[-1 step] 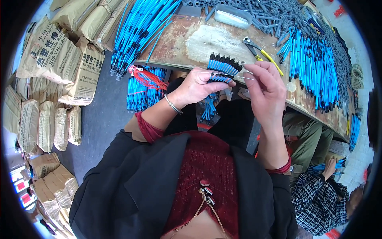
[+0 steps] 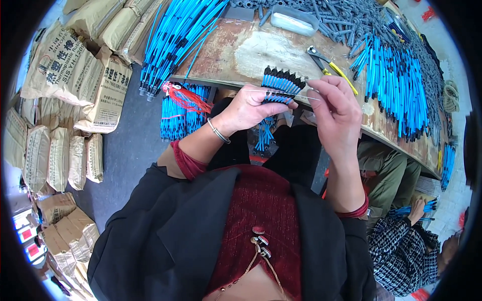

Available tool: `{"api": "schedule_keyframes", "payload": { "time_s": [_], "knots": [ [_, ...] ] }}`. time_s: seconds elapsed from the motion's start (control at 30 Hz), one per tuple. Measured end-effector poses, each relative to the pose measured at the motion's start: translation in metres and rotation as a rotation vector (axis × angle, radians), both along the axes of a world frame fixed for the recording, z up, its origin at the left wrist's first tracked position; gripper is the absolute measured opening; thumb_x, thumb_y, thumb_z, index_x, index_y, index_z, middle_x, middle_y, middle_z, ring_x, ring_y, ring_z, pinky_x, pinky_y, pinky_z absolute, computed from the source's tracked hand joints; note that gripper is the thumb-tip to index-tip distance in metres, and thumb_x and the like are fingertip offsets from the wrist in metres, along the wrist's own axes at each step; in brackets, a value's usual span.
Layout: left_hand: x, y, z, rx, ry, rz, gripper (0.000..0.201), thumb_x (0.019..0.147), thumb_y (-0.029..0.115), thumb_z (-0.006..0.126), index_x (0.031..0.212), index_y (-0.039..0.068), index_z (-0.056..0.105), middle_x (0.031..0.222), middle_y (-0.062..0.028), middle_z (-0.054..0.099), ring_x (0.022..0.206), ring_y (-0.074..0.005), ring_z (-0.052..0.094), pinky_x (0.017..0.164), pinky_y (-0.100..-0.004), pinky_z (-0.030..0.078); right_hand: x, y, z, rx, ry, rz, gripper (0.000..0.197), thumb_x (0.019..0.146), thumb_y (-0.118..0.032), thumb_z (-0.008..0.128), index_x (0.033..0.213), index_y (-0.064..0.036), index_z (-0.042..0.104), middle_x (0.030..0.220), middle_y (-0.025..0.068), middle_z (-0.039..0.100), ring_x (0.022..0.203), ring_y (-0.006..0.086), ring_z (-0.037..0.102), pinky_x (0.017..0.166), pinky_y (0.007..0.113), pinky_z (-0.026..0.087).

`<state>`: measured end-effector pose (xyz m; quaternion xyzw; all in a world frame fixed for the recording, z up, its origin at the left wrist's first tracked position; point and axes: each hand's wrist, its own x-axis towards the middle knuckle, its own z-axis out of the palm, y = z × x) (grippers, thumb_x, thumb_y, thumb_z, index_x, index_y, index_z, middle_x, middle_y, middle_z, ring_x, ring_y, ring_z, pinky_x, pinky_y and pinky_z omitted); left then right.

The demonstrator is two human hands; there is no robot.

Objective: The person assembles blue plastic strips into a central plastic hub, securing the components with pliers.

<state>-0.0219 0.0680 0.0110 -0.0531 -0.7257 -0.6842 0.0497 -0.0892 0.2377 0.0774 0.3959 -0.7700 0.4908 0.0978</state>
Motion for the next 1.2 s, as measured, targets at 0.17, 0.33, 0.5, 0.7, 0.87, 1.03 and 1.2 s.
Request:
{"api": "schedule_keyframes", "payload": {
  "time_s": [0.17, 0.33, 0.5, 0.7, 0.87, 1.03, 1.2],
  "knots": [
    [0.0, 0.0, -0.003, 0.07, 0.042, -0.006, 0.014, 0.079, -0.001, 0.062, 0.093, -0.001, 0.065, 0.094, -0.0116, 0.067, 0.089, -0.0156, 0.062, 0.082, -0.0295, 0.048, -0.007, -0.004, 0.009, 0.04, 0.203, 0.048, 0.016, 0.076, 0.006, 0.061, 0.091, 0.0007, 0.063, 0.085, 0.0091, 0.055, 0.071, 0.018, 0.054, 0.061, 0.025, 0.043],
    [0.001, 0.001, -0.003, 0.177, -0.01, -0.006, 0.015, 0.079, -0.002, 0.062, 0.094, -0.001, 0.063, 0.095, -0.0131, 0.066, 0.091, -0.0181, 0.062, 0.083, -0.0316, 0.048, -0.002, -0.005, 0.01, 0.13, 0.349, -0.01, 0.015, 0.077, 0.005, 0.061, 0.091, 0.0008, 0.063, 0.085, 0.0093, 0.055, 0.073, 0.0183, 0.055, 0.062, 0.025, 0.043],
    [0.0, 0.001, -0.003, 0.173, -0.013, -0.01, 0.014, 0.079, -0.003, 0.062, 0.093, -0.001, 0.063, 0.095, -0.0125, 0.066, 0.091, -0.0191, 0.062, 0.084, -0.0324, 0.047, -0.008, -0.002, 0.008, 0.041, 0.196, 0.072, 0.015, 0.077, 0.005, 0.06, 0.091, 0.001, 0.062, 0.086, 0.0096, 0.056, 0.075, 0.0188, 0.055, 0.063, 0.026, 0.044],
    [-0.001, 0.001, -0.005, 0.171, -0.039, -0.019, 0.014, 0.079, -0.003, 0.061, 0.093, -0.001, 0.063, 0.094, -0.0123, 0.066, 0.092, -0.0198, 0.062, 0.084, -0.0326, 0.047, -0.007, -0.005, 0.007, 0.017, 0.144, 0.067, 0.017, 0.078, 0.005, 0.058, 0.095, 0.001, 0.062, 0.086, 0.0096, 0.056, 0.075, 0.0188, 0.055, 0.065, 0.026, 0.044],
    [-0.004, 0.004, -0.008, 0.143, 0.055, -0.016, 0.016, 0.081, 0.004, 0.063, 0.097, 0.002, 0.067, 0.089, -0.0042, 0.069, 0.083, -0.011, 0.063, 0.076, -0.0258, 0.049, -0.016, -0.002, 0.004, 0.089, 0.187, 0.132, 0.021, 0.079, 0.006, 0.056, 0.099, 0.0003, 0.061, 0.084, 0.009, 0.054, 0.075, 0.019, 0.054, 0.065, 0.026, 0.043],
    [-0.004, 0.001, -0.007, 0.177, 0.039, -0.021, 0.016, 0.081, 0.005, 0.063, 0.096, 0.003, 0.068, 0.089, -0.0031, 0.069, 0.081, -0.0098, 0.062, 0.075, -0.0242, 0.049, -0.022, -0.001, 0.005, 0.086, 0.13, 0.229, 0.023, 0.079, 0.007, 0.055, 0.1, -0.0001, 0.061, 0.083, 0.0088, 0.053, 0.076, 0.0193, 0.054, 0.066, 0.027, 0.043],
    [-0.005, -0.002, -0.009, 0.058, 0.021, -0.04, 0.016, 0.08, 0.005, 0.064, 0.095, 0.003, 0.068, 0.088, -0.0024, 0.068, 0.079, -0.0087, 0.061, 0.074, -0.0234, 0.048, -0.018, -0.007, 0.013, 0.085, 0.093, 0.248, 0.026, 0.075, 0.007, 0.059, 0.1, 0.0001, 0.061, 0.084, 0.0088, 0.052, 0.078, 0.0208, 0.053, 0.066, 0.028, 0.043]
  ]
}}
